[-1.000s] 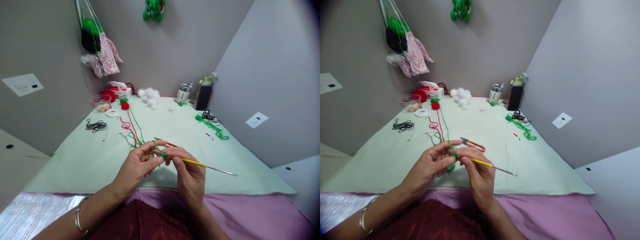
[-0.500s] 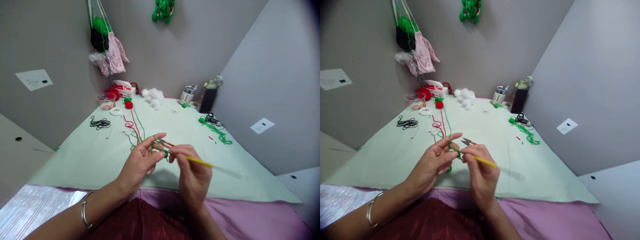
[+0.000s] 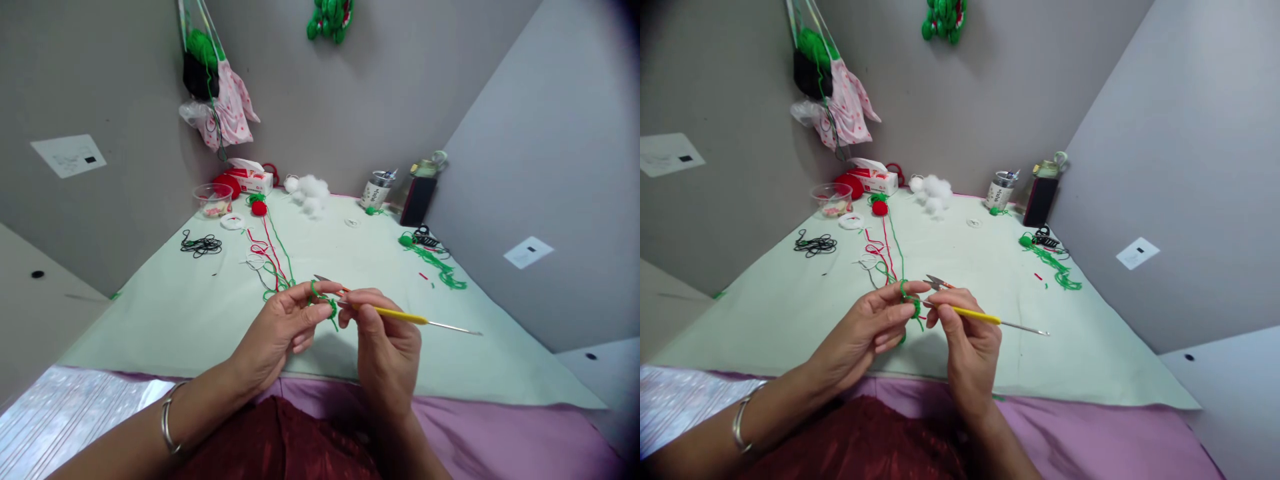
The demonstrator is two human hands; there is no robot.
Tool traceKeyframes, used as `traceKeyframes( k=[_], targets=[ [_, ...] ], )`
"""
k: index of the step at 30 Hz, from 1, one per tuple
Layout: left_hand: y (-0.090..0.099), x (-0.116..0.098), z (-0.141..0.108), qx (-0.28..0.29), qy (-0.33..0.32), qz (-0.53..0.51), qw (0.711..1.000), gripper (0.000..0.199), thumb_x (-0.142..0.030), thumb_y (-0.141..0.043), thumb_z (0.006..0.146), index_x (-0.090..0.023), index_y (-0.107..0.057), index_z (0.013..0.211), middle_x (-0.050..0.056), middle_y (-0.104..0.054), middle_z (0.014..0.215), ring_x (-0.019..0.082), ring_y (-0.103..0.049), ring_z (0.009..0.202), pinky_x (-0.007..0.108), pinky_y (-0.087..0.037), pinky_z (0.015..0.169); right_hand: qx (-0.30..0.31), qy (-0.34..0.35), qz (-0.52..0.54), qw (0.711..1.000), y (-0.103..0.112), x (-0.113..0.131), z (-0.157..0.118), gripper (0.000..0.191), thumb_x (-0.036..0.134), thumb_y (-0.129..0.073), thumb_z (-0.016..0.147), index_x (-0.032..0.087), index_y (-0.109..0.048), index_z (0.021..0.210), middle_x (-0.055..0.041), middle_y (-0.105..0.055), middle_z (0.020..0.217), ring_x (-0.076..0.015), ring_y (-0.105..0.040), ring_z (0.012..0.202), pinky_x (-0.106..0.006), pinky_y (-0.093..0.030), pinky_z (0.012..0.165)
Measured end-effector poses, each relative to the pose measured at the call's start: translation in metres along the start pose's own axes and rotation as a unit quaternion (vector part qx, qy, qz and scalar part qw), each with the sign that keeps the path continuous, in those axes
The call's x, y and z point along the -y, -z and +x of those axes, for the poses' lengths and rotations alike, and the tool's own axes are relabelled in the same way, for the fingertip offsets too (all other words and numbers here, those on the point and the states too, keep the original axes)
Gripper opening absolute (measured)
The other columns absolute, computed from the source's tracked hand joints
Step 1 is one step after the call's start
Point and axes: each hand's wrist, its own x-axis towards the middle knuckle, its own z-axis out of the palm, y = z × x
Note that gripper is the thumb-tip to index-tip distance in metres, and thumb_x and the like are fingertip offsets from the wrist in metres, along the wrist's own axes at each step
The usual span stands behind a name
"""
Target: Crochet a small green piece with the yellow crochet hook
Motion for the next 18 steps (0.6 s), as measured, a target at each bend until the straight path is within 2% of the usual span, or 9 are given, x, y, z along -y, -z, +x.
traceKeyframes(
  k=[5, 9, 12, 15, 18],
  targets=[
    [-0.0019, 0.0035, 0.0016, -0.026, -0.031, 0.025, 0.999, 0.019, -0.029, -0.09, 0.081, -0.022, -0.086, 0.099, -0.003, -0.064, 0.078, 0.0, -0.035, 0.047, 0.015, -0.026, 0.043, -0.005, 0.036, -0.066, 0.997, -0.0036, 0.0013, -0.0035, 0.017, 0.02, -0.065, 0.101, 0.027, -0.081, 0.103, 0.0025, -0.071, 0.079, -0.0132, -0.065, 0.071, -0.033, -0.051, 0.076],
    [-0.001, 0.0044, 0.0018, -0.046, -0.053, 0.043, 0.997, 0.015, -0.029, -0.091, 0.08, -0.021, -0.084, 0.091, -0.005, -0.063, 0.075, 0.0, -0.036, 0.045, 0.016, -0.028, 0.043, 0.001, 0.029, -0.049, 0.998, -0.0049, 0.0048, -0.0056, 0.014, 0.018, -0.069, 0.098, 0.027, -0.079, 0.102, 0.0018, -0.073, 0.083, -0.0133, -0.066, 0.072, -0.029, -0.053, 0.069],
    [0.0006, 0.0039, 0.0021, -0.042, -0.048, 0.042, 0.997, 0.015, -0.029, -0.09, 0.08, -0.021, -0.083, 0.089, -0.005, -0.063, 0.072, 0.0, -0.033, 0.043, 0.017, -0.025, 0.041, 0.017, 0.026, -0.033, 0.999, -0.0043, 0.0059, -0.0064, 0.014, 0.018, -0.069, 0.099, 0.028, -0.079, 0.103, 0.0022, -0.072, 0.082, -0.0134, -0.065, 0.072, -0.029, -0.053, 0.069],
    [0.0011, 0.0027, 0.0019, -0.04, -0.036, 0.038, 0.998, 0.02, -0.028, -0.09, 0.08, -0.022, -0.083, 0.098, -0.006, -0.061, 0.076, -0.001, -0.032, 0.044, 0.017, -0.024, 0.041, 0.034, 0.037, -0.044, 0.998, -0.0028, 0.0059, -0.0063, 0.019, 0.018, -0.065, 0.101, 0.028, -0.079, 0.106, 0.0018, -0.071, 0.082, -0.0142, -0.065, 0.077, -0.031, -0.053, 0.075],
    [0.0009, 0.0009, 0.0009, -0.03, -0.016, 0.029, 0.999, 0.036, -0.027, -0.091, 0.081, -0.025, -0.081, 0.116, -0.005, -0.061, 0.082, -0.001, -0.031, 0.046, 0.016, -0.022, 0.041, 0.025, 0.053, -0.062, 0.996, -0.0018, 0.0051, -0.0057, 0.022, 0.016, -0.063, 0.102, 0.029, -0.08, 0.107, 0.001, -0.072, 0.087, -0.0145, -0.064, 0.08, -0.032, -0.052, 0.077]
  ],
)
